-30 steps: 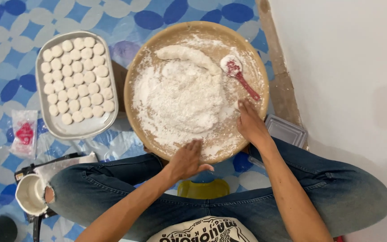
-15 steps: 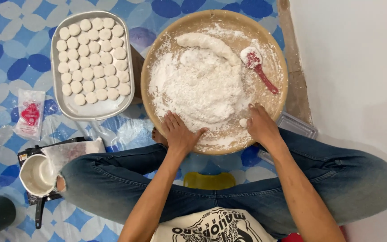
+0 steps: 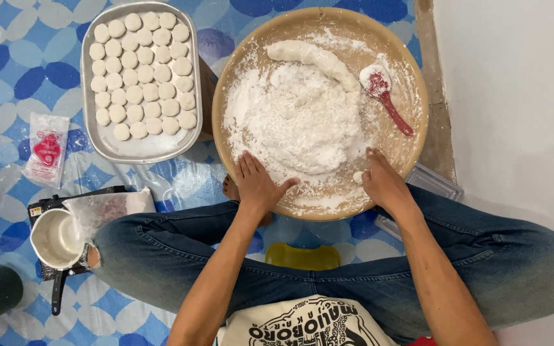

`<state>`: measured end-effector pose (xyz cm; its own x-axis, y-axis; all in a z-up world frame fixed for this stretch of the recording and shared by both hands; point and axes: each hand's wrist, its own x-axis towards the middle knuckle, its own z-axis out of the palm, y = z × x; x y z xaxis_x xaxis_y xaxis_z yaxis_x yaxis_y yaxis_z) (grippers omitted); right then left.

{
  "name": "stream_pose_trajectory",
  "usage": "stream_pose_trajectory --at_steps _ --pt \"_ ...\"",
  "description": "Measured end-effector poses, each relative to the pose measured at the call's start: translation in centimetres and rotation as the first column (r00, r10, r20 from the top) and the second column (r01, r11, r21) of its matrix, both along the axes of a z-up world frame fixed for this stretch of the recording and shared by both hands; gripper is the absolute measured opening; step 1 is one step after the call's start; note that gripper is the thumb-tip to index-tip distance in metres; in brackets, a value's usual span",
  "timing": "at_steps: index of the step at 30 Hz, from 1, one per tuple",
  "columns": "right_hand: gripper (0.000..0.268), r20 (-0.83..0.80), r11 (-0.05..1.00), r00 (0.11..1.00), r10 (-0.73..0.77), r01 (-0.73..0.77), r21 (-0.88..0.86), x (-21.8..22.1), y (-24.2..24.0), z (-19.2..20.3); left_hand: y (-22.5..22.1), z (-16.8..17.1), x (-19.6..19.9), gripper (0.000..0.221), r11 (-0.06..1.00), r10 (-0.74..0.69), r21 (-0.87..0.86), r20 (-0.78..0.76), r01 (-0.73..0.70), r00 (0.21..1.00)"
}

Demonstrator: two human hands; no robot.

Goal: A person sitting on the floor prepares small dough balls by pinching pieces from a larger mass, rolling them in their hands, and arranging them on a metal tray.

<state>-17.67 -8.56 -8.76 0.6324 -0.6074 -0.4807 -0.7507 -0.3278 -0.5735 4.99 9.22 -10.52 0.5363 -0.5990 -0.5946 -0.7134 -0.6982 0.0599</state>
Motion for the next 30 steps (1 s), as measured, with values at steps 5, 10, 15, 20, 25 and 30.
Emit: stream_pose_trajectory --at_steps 5,10,15,20,25,30 --pt "0.066 -0.054 0.996 0.998 0.031 -0.027 0.08 -0.1 0.4 -1.2 -0.4 4.5 -6.4 0.119 0.985 -0.127 0.094 -0.161 0.143 0.979" --pt "0.067 -0.092 0.983 0.986 0.135 -0.122 0.136 -1.4 2.1 -3.6 -1.2 6.6 -5.5 0.117 0.996 -0.084 0.019 -0.262 0.092 0.961" --pt "0.065 -0.131 0.982 0.978 0.165 -0.151 0.111 -1.7 2.4 -4.6 -0.8 2.8 -1.6 0.125 0.991 -0.032 0.125 -0.034 0.036 0.999" --pt "0.068 -0.139 0.985 0.98 0.145 -0.13 0.113 -1.7 2.9 -5.4 -0.3 5.4 -7.4 0.123 0.991 -0.099 0.055 -0.308 0.121 0.946" --pt "0.07 -0.182 0.983 0.969 0.166 -0.148 0.112 -2.0 3.0 -5.9 -0.4 5.6 -6.3 0.115 0.998 -0.048 -0.048 -0.273 0.037 0.961" --pt "0.069 -0.141 0.981 0.977 0.158 -0.139 0.136 -1.5 2.9 -5.7 -0.9 3.6 -4.6 0.131 0.998 -0.004 0.069 -0.068 0.009 0.998"
